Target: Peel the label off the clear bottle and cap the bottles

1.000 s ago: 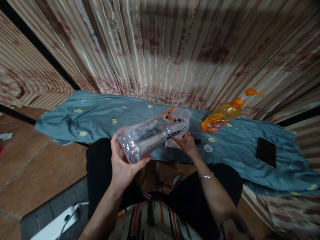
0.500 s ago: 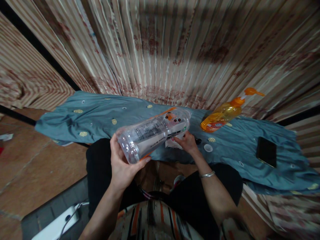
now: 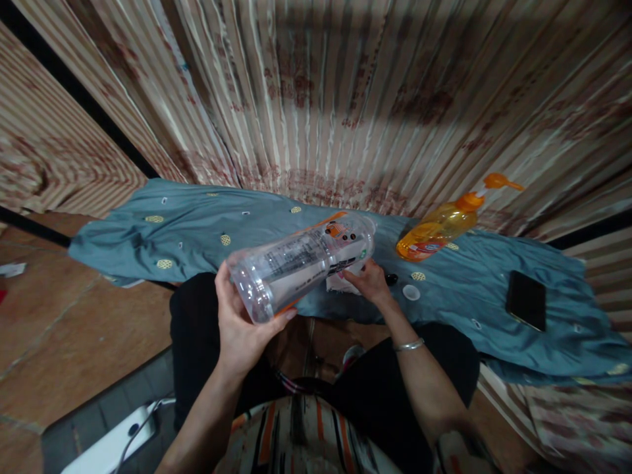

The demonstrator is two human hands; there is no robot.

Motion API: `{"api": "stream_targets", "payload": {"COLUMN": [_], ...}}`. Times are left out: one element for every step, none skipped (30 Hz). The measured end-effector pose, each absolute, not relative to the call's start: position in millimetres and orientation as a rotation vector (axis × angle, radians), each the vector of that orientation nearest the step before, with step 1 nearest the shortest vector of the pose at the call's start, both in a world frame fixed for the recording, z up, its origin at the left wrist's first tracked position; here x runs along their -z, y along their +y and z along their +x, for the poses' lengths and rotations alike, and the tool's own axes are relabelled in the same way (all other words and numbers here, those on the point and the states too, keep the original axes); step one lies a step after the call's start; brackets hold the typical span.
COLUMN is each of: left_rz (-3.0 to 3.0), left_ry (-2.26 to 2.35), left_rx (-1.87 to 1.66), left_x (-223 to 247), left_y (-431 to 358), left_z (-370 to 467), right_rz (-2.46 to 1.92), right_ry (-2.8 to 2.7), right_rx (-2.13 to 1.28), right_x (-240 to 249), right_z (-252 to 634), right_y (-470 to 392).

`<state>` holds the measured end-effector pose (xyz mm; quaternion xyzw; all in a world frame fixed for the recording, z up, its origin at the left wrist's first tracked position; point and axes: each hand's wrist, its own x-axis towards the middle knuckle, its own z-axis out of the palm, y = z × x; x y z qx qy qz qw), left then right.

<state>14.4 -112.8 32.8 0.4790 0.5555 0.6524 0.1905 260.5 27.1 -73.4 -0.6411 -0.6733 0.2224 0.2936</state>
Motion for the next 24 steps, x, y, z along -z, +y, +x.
{"api": "stream_targets", "payload": {"left_rz": [1.342,1.338,1.335,1.334,1.333,1.334,1.337,1.342,1.350,1.358,1.365,1.369,1.370,1.368,1.364,1.361,1.360,1.362,1.366,1.371,1.377,1.382,1.385,1.387], "left_ry": [1.556,1.551,1.546,1.544,1.542,1.540,1.538,1.537,1.538,1.543,1.550,1.559,1.566,1.570,1.569,1.568,1.568,1.570,1.571,1.573,1.573,1.572,1.570,1.568], "left_rx": [-1.833,-1.834,-1.833,-1.832,-1.831,-1.831,-1.833,-1.836,-1.839,-1.840,-1.836,-1.830,-1.823,-1.817,-1.814,-1.815,-1.819,-1.823,-1.826,-1.830,-1.836,-1.843,-1.848,-1.851], "left_x": [-32.3,-32.0,-31.7,-31.4,-31.2,-30.9,-30.7,-30.4,-30.2,-29.9,-29.7,-29.6,-29.6,-29.8,-30.0,-30.4,-30.8,-31.2,-31.5,-31.7,-31.8,-31.8,-31.7,-31.4], "left_y": [-112.7,-112.6,-112.5,-112.4,-112.3,-112.2,-112.2,-112.1,-112.2,-112.3,-112.4,-112.6,-112.7,-112.9,-113.0,-113.1,-113.1,-113.0,-112.8,-112.6,-112.4,-112.3,-112.2,-112.2], "left_z": [14.2,14.1,13.9,13.8,13.7,13.7,13.6,13.6,13.5,13.3,13.1,12.9,12.7,12.6,12.5,12.5,12.6,12.8,13.1,13.4,13.6,13.8,13.9,13.8], "right_rz": [-1.703,-1.702,-1.705,-1.715,-1.731,-1.747,-1.760,-1.767,-1.764,-1.754,-1.740,-1.729,-1.723,-1.722,-1.725,-1.732,-1.740,-1.745,-1.746,-1.744,-1.737,-1.729,-1.725,-1.726], "right_ry": [-1.798,-1.801,-1.801,-1.799,-1.795,-1.791,-1.787,-1.783,-1.783,-1.784,-1.786,-1.787,-1.786,-1.785,-1.783,-1.779,-1.777,-1.776,-1.775,-1.775,-1.775,-1.776,-1.777,-1.776], "right_rx": [-0.585,-0.581,-0.581,-0.585,-0.589,-0.594,-0.597,-0.600,-0.604,-0.606,-0.606,-0.606,-0.606,-0.606,-0.606,-0.608,-0.611,-0.615,-0.620,-0.627,-0.635,-0.642,-0.646,-0.644], "right_x": [74.3,75.0,75.4,75.4,75.1,74.4,73.5,72.5,71.5,70.7,70.0,69.7,69.5,69.6,69.7,69.9,70.0,69.9,69.6,69.2,68.6,68.0,67.4,67.0], "right_z": [260.7,260.8,260.8,260.7,260.4,260.0,259.6,259.3,259.0,258.8,258.8,258.8,258.8,258.9,259.0,259.1,259.1,259.0,258.9,258.7,258.6,258.4,258.2,258.1], "right_y": [27.3,27.4,27.3,27.1,26.8,26.4,26.0,25.6,25.2,24.9,24.6,24.5,24.4,24.5,24.6,24.7,24.8,24.9,24.8,24.7,24.5,24.3,24.2,24.0]}}
